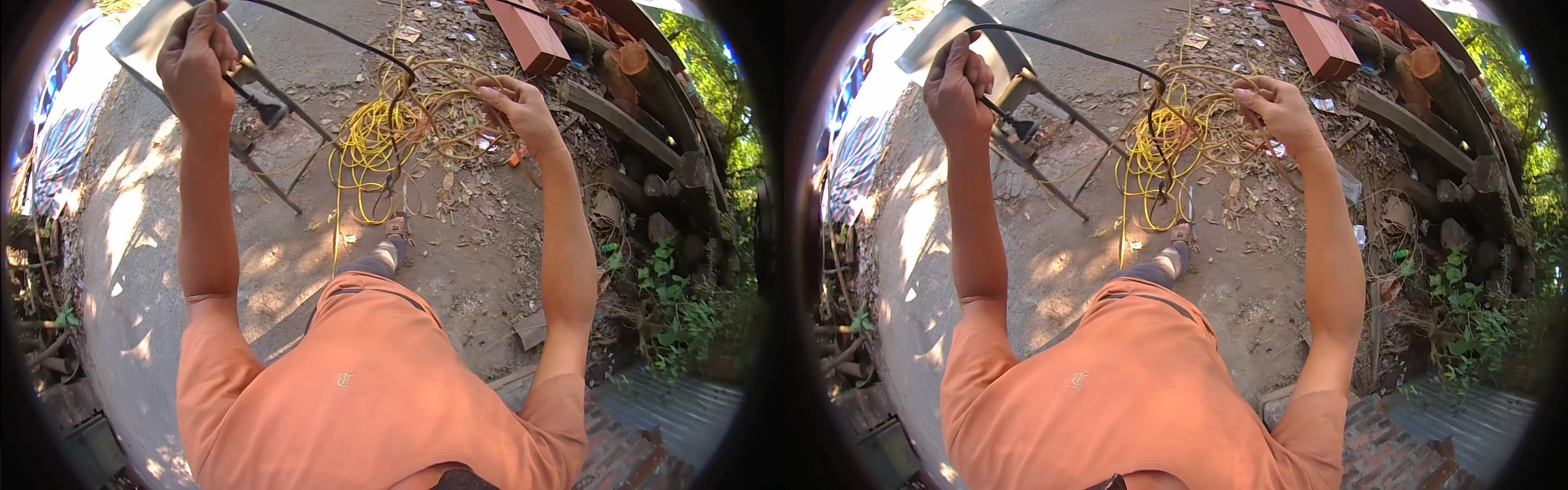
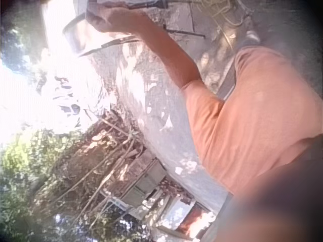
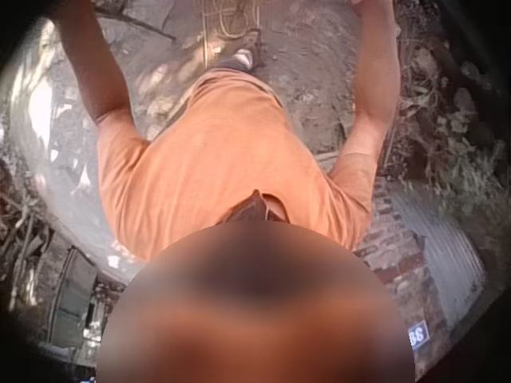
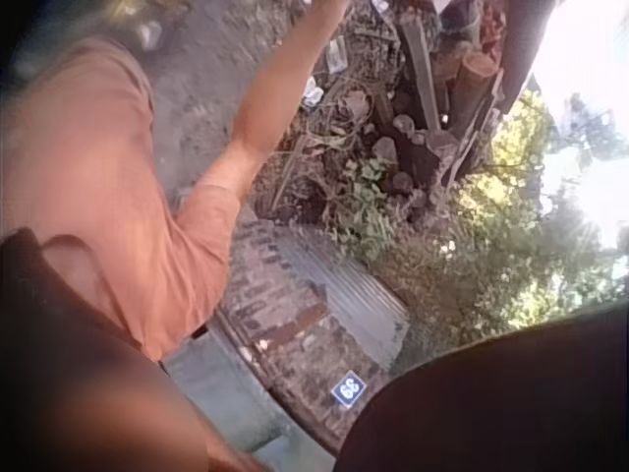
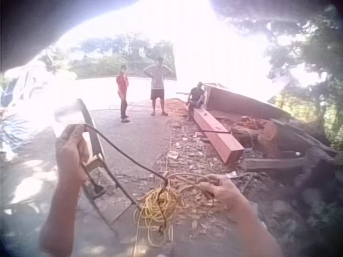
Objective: The person plugs in a circular saw and cuts a long reddish-brown board placed on supports. They adjust the saw, make a cut along the board, then reposition and cut again. The board remains on the supports during the cuts.
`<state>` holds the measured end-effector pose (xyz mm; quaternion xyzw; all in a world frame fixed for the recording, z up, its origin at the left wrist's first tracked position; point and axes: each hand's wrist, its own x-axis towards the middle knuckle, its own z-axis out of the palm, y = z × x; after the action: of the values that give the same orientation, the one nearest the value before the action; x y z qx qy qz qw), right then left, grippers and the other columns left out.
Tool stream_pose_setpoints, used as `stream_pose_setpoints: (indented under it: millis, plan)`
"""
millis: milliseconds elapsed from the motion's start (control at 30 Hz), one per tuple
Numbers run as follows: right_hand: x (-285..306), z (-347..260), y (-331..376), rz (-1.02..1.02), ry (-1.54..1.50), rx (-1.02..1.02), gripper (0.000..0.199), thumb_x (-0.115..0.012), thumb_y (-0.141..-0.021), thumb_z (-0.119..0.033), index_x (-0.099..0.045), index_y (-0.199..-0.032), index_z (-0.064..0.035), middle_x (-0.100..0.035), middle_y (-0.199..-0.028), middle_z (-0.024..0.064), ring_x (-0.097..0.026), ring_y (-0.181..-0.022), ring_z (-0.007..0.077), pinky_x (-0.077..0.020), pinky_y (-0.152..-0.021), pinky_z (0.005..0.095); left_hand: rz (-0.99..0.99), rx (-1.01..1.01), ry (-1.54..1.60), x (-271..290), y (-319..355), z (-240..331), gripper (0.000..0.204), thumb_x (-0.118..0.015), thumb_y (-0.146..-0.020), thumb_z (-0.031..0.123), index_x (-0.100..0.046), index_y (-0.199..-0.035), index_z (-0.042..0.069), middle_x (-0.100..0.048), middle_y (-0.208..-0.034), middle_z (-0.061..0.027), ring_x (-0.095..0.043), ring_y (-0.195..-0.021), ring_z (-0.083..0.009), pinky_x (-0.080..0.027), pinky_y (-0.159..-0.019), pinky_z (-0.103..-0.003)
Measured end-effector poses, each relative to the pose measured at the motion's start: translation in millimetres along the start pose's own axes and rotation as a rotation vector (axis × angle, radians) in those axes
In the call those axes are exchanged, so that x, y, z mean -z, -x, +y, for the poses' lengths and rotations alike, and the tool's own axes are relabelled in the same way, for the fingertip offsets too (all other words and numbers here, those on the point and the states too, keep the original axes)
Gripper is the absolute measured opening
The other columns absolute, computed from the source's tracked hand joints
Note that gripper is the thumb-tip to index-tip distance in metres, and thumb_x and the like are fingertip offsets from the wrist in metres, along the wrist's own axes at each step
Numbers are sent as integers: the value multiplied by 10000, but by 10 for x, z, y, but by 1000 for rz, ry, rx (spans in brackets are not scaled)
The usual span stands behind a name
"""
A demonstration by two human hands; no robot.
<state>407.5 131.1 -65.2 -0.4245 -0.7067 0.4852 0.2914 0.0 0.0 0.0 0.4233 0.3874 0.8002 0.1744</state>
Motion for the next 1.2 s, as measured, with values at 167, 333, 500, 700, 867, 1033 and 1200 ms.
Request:
stream_pose_setpoints:
  millis: [167, 333, 500, 700, 867, 1033, 1200]
  plan:
    - [729, 125, -155, 119, 34, -84, 301, -726, -997, -278, -744, -1168, -32, -655, -737, -11, -594, -657, 68, -468, -613, 245, -58, 230, 186, -676, -84, -985, 219, -633, -1051, 181, -700, -1081, -26, -486, -653, 9, -433, -533, -81, -362, -505, -251]
    - [1312, 206, -547, 187, 97, -48, 359, -767, -968, -363, -729, -1053, -16, -506, -626, -67, -411, -550, 27, -313, -505, 245, -441, 240, 48, -1371, 66, -1402, 231, -632, -1051, 185, -709, -1064, -33, -582, -702, 4, -489, -565, -51, -353, -498, -210]
    - [1583, 470, -853, 355, 122, -41, 390, -776, -957, -391, -712, -1056, -19, -528, -646, -69, -375, -570, 0, -276, -508, 233, -496, 451, 2, -1903, 639, -1558, 231, -614, -1059, 182, -695, -1094, -32, -557, -686, 31, -463, -556, -35, -340, -503, -214]
    - [2199, 451, -1139, 294, -15, 7, 392, -811, -932, -350, -708, -1119, -22, -560, -682, -72, -396, -553, -5, -261, -469, 215, -607, 603, -196, -2486, 903, -1889, 218, -600, -1057, 160, -669, -1156, -20, -529, -680, 46, -455, -564, -40, -354, -511, -234]
    - [2655, 578, -1166, 281, -267, 85, 245, -722, -993, -152, -683, -1162, 20, -534, -702, -75, -355, -516, -13, -223, -441, 199, -790, 529, -351, -3232, 1505, -2139, 206, -574, -1061, 149, -643, -1184, -2, -546, -656, 20, -494, -574, -66, -412, -545, -258]
    - [3192, 733, -1048, 183, -329, 189, 257, -689, -1010, -136, -665, -1209, 25, -516, -716, -57, -374, -524, -4, -246, -446, 196, -641, 721, -419, -4101, 1888, -2427, 208, -588, -1028, 180, -638, -1142, 14, -644, -655, -96, -617, -577, -201, -458, -560, -370]
    - [3417, 1013, -887, 85, -501, 263, 268, -635, -1026, -81, -631, -1269, 31, -506, -720, -33, -363, -519, 16, -261, -460, 208, -447, 669, -436, -4832, 2213, -2703, 166, -564, -1052, 159, -618, -1122, 18, -695, -729, -71, -626, -634, -155, -487, -603, -341]
